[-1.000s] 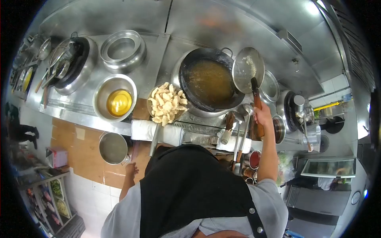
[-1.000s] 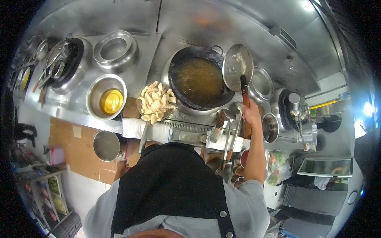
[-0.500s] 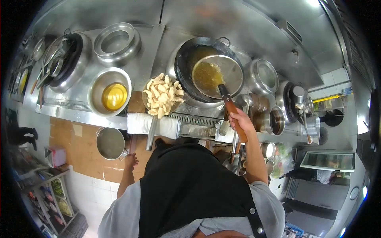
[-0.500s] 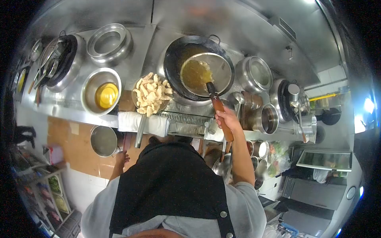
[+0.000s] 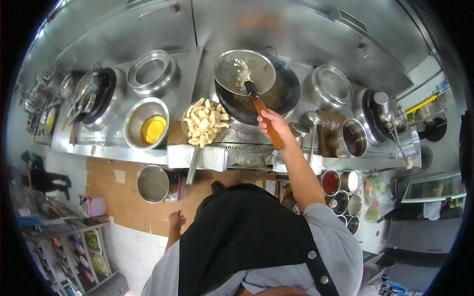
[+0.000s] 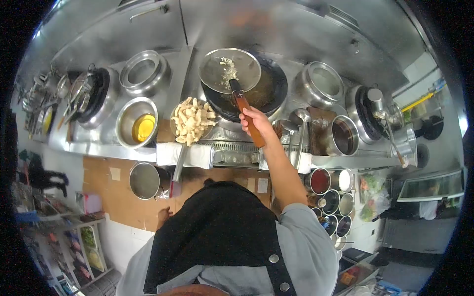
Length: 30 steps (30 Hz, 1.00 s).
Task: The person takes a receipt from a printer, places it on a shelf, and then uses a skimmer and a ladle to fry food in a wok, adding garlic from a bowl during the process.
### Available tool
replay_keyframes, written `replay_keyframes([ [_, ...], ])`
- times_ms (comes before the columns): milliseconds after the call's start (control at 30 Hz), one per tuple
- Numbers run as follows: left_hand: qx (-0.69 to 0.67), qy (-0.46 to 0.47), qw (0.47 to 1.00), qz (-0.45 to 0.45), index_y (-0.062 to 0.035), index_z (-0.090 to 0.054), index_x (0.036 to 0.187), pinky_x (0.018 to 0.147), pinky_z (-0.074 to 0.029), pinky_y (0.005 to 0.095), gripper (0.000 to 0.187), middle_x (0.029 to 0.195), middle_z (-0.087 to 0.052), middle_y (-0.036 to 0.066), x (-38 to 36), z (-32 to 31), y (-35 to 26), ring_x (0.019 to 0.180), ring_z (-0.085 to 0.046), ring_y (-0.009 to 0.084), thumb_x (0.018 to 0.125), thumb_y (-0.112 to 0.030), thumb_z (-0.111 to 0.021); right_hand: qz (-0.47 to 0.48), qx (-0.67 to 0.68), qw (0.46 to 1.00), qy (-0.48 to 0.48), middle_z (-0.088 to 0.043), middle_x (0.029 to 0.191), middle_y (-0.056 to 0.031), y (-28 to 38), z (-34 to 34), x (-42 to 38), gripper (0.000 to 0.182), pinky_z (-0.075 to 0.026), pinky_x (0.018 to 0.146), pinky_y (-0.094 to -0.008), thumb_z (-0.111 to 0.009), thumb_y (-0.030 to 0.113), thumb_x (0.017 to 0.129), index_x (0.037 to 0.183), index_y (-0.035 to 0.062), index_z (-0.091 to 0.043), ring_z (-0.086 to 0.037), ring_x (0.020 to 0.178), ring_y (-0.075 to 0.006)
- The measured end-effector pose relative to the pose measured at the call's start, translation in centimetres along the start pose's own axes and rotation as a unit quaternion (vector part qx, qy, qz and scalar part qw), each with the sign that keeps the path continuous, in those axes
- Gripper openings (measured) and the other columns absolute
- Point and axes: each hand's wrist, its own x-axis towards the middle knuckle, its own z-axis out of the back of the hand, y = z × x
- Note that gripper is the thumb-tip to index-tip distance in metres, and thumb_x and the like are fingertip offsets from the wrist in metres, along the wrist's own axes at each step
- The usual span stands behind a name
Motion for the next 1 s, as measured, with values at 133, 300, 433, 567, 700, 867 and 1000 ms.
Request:
replay_keyframes([
  [133, 0.27, -0.028, 0.96, -0.068, -0.0069, -0.07, 0.098, 0.06, -0.054, 0.0445, 0.024, 0.08, -0.068, 0.012, -2.9, 0.4, 7.1, 0.071, -0.07, 0.0306, 0.094, -0.031, -0.069, 0.07, 0.061, 0.996, -0.017, -0.061, 0.087, 0.0013, 1.2, 3.3, -6.8, 0.02, -0.041, 0.044, -0.025, -0.065, 0.028, 0.104, 0.114, 0.0156, -0.052, -0.053, 0.059, -0.0078],
  [300, 0.6, -0.098, 0.774, -0.178, -0.0083, -0.074, 0.085, 0.068, -0.056, 0.0501, 0.024, 0.079, -0.073, 0.016, -5.6, -3.3, 12.6, 0.077, -0.073, 0.0356, 0.089, -0.031, -0.071, 0.145, 0.047, 0.987, -0.057, -0.06, 0.083, 0.0004, 3.9, 11.6, -20.6, 0.019, -0.043, 0.049, -0.024, -0.063, 0.025, 0.105, 0.117, 0.0136, -0.054, -0.053, 0.06, -0.0082],
  [433, 0.67, 0.05, 0.671, -0.315, -0.003, -0.072, 0.093, 0.064, -0.056, 0.0464, 0.024, 0.082, -0.072, 0.017, -4.6, -6.4, 12.0, 0.076, -0.073, 0.0313, 0.095, -0.027, -0.067, 0.179, -0.005, 0.958, -0.226, -0.063, 0.083, -0.0005, 3.3, 19.6, -30.0, 0.017, -0.044, 0.05, -0.0282, -0.068, 0.022, 0.103, 0.113, 0.0128, -0.058, -0.056, 0.06, -0.0111],
  [567, 0.198, 0.036, 0.975, -0.09, 0.0023, -0.065, 0.099, 0.051, -0.054, 0.037, 0.025, 0.085, -0.069, 0.013, -11.0, -10.7, 10.1, 0.068, -0.071, 0.025, 0.098, -0.022, -0.065, 0.208, 0.025, 0.93, -0.303, -0.058, 0.083, 0.0017, 0.4, 26.0, -35.6, 0.016, -0.045, 0.049, -0.0264, -0.063, 0.022, 0.104, 0.118, 0.0142, -0.059, -0.056, 0.062, -0.01],
  [700, 0.156, 0.021, 0.982, -0.109, 0.0022, -0.065, 0.097, 0.048, -0.051, 0.0332, 0.025, 0.084, -0.069, 0.013, -15.3, -11.2, 10.8, 0.065, -0.069, 0.0231, 0.098, -0.022, -0.067, 0.17, 0.013, 0.927, -0.335, -0.058, 0.084, -0.0007, -2.9, 32.2, -36.6, 0.017, -0.048, 0.049, -0.0292, -0.064, 0.024, 0.104, 0.11, 0.0123, -0.054, -0.057, 0.063, -0.0129],
  [867, 0.095, 0.019, 0.991, -0.091, -0.0021, -0.067, 0.097, 0.047, -0.05, 0.0348, 0.017, 0.079, -0.067, 0.013, -15.5, -5.9, 16.4, 0.065, -0.069, 0.0239, 0.093, -0.019, -0.07, 0.132, -0.002, 0.922, -0.365, -0.06, 0.077, -0.001, -3.6, 31.7, -36.4, 0.016, -0.049, 0.055, -0.0305, -0.068, 0.027, 0.101, 0.102, 0.0128, -0.061, -0.057, 0.062, -0.0141],
  [1000, 0.494, -0.077, 0.842, -0.2, -0.0137, -0.075, 0.103, 0.073, -0.057, 0.0519, 0.02, 0.098, -0.073, 0.018, -14.4, 0.6, 24.7, 0.087, -0.073, 0.0353, 0.092, -0.025, -0.063, 0.073, -0.733, 0.506, -0.449, -0.072, 0.11, -0.0298, -1.5, 36.9, -35.8, 0.05, -0.054, 0.084, -0.0514, -0.068, 0.042, 0.097, 0.111, -0.0064, -0.07, -0.069, 0.099, -0.0447],
])
